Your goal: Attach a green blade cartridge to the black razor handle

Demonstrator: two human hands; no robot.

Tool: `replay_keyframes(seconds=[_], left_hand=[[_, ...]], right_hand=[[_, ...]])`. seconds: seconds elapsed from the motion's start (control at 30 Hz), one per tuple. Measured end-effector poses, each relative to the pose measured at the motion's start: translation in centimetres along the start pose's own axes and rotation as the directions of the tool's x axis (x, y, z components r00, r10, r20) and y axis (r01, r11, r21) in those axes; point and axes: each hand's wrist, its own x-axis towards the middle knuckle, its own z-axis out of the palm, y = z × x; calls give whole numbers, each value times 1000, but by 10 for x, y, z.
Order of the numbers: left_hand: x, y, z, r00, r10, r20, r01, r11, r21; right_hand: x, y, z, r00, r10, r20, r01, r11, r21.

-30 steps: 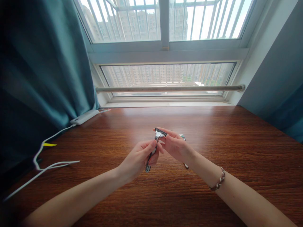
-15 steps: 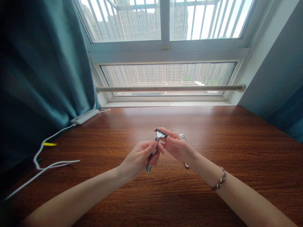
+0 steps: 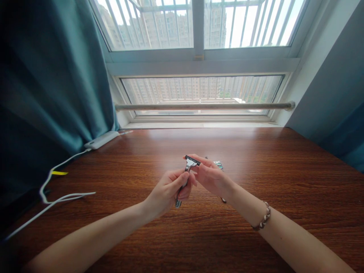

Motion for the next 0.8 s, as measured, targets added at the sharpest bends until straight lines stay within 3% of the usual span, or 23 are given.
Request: replay_keyframes(seconds=[0.17, 0.8], left_hand=[[1, -7, 1, 998, 60, -22, -61, 997, -36], [3, -11, -1, 997, 56, -49, -57, 998, -29]], right_hand=[[1, 2, -1, 1000, -16, -8, 16, 999, 48], [4, 0, -6, 997, -38, -65, 35, 998, -47]])
